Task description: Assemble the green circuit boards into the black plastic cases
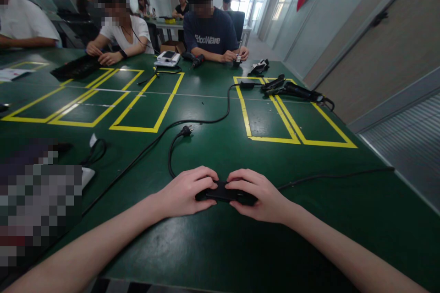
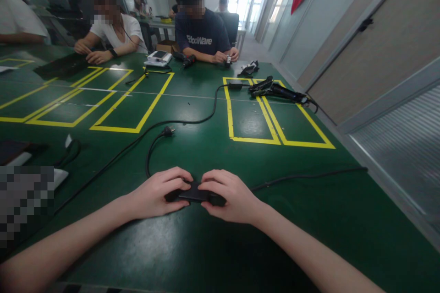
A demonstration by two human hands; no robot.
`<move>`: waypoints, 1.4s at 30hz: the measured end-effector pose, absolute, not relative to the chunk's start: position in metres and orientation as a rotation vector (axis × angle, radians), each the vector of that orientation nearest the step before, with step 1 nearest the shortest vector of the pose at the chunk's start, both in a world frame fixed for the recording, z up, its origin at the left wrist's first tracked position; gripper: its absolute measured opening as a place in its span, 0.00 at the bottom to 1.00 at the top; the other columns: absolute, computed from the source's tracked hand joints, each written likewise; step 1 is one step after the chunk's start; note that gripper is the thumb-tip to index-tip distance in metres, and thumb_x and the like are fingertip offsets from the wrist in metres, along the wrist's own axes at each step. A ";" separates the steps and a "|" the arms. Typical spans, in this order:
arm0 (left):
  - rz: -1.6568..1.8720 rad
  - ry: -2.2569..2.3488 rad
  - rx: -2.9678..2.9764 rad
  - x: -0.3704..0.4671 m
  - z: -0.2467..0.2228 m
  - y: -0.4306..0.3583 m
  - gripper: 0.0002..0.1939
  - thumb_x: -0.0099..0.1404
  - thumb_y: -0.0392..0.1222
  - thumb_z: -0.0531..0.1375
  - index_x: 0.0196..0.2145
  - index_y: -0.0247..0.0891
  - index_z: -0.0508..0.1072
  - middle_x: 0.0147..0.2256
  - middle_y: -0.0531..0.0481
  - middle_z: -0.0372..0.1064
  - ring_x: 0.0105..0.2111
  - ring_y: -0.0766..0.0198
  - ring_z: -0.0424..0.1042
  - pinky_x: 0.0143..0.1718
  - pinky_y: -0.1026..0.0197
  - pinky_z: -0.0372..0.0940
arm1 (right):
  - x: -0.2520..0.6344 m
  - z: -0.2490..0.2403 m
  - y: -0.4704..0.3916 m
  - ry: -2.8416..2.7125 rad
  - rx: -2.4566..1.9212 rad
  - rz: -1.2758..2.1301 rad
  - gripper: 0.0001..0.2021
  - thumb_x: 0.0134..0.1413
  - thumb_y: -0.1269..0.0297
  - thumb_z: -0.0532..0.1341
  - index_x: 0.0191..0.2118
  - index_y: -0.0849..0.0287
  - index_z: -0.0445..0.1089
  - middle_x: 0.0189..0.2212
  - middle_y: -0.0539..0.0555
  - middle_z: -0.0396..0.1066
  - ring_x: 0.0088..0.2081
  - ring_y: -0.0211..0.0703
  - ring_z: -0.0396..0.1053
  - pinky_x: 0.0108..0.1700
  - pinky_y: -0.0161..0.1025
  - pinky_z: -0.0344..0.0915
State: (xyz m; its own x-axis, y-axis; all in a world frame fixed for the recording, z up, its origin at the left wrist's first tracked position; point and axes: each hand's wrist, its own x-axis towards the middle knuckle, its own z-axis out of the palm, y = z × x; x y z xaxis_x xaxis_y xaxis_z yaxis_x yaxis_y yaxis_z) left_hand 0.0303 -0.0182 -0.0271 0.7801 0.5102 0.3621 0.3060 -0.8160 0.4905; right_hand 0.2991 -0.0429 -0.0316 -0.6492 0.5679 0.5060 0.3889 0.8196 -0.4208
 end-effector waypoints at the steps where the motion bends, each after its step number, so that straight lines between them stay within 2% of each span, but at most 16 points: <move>1: 0.684 0.611 2.562 0.030 -0.027 -0.018 0.07 0.68 0.39 0.66 0.41 0.38 0.72 0.48 0.42 0.75 0.46 0.56 0.76 0.45 0.58 0.72 | 0.299 -0.032 -0.043 -2.358 -0.711 0.386 0.14 0.60 0.69 0.65 0.52 0.56 0.70 0.46 0.59 0.76 0.45 0.46 0.76 0.45 0.42 0.71; 7: 0.678 0.600 2.522 0.031 -0.025 -0.017 0.08 0.66 0.38 0.67 0.39 0.38 0.71 0.47 0.41 0.77 0.46 0.56 0.76 0.45 0.57 0.72 | 0.299 -0.032 -0.041 -2.404 -0.718 0.411 0.13 0.59 0.68 0.67 0.49 0.57 0.69 0.45 0.59 0.77 0.44 0.47 0.75 0.44 0.43 0.69; 13: 0.645 0.619 2.466 0.033 -0.025 -0.014 0.09 0.63 0.37 0.66 0.41 0.39 0.71 0.46 0.44 0.79 0.44 0.57 0.78 0.47 0.57 0.71 | 0.298 -0.034 -0.041 -2.443 -0.735 0.323 0.13 0.58 0.67 0.67 0.48 0.58 0.70 0.44 0.60 0.77 0.43 0.48 0.75 0.42 0.43 0.68; 19: 0.577 0.746 2.651 0.037 -0.027 -0.012 0.15 0.60 0.34 0.63 0.46 0.38 0.70 0.44 0.45 0.78 0.43 0.55 0.76 0.46 0.55 0.69 | 0.293 -0.035 -0.040 -2.352 -0.825 0.270 0.13 0.57 0.67 0.63 0.49 0.59 0.70 0.41 0.59 0.78 0.39 0.48 0.75 0.40 0.44 0.68; 25: 0.503 0.781 2.771 0.037 -0.027 -0.012 0.12 0.63 0.35 0.61 0.46 0.38 0.71 0.40 0.46 0.75 0.39 0.57 0.73 0.43 0.57 0.67 | 0.293 -0.035 -0.038 -2.475 -0.898 0.253 0.19 0.58 0.61 0.66 0.53 0.60 0.70 0.42 0.60 0.77 0.41 0.51 0.74 0.43 0.46 0.69; 29: 0.546 0.757 2.749 0.036 -0.028 -0.012 0.10 0.66 0.36 0.60 0.46 0.37 0.71 0.36 0.47 0.73 0.36 0.58 0.73 0.38 0.60 0.66 | 0.294 -0.039 -0.037 -2.534 -0.889 0.201 0.14 0.64 0.64 0.62 0.53 0.62 0.70 0.40 0.60 0.77 0.39 0.49 0.72 0.40 0.45 0.68; 32: 0.563 0.747 2.773 0.036 -0.028 -0.012 0.09 0.70 0.40 0.59 0.46 0.36 0.72 0.35 0.47 0.72 0.34 0.58 0.73 0.38 0.59 0.66 | 0.294 -0.037 -0.038 -2.556 -0.878 0.195 0.13 0.67 0.63 0.60 0.53 0.63 0.71 0.39 0.60 0.76 0.38 0.49 0.71 0.39 0.45 0.66; 38: 0.566 0.679 2.836 0.036 -0.024 -0.013 0.15 0.76 0.49 0.53 0.45 0.36 0.74 0.33 0.46 0.74 0.33 0.58 0.72 0.40 0.56 0.65 | 0.293 -0.031 -0.040 -2.544 -0.876 0.246 0.12 0.68 0.59 0.61 0.50 0.61 0.72 0.37 0.58 0.76 0.37 0.49 0.72 0.39 0.45 0.67; 42: 0.568 0.665 2.853 0.036 -0.021 -0.013 0.18 0.77 0.51 0.52 0.42 0.36 0.75 0.32 0.45 0.74 0.32 0.58 0.72 0.39 0.55 0.64 | 0.293 -0.032 -0.040 -2.511 -0.832 0.170 0.17 0.69 0.58 0.60 0.57 0.61 0.70 0.41 0.60 0.77 0.40 0.49 0.74 0.41 0.45 0.69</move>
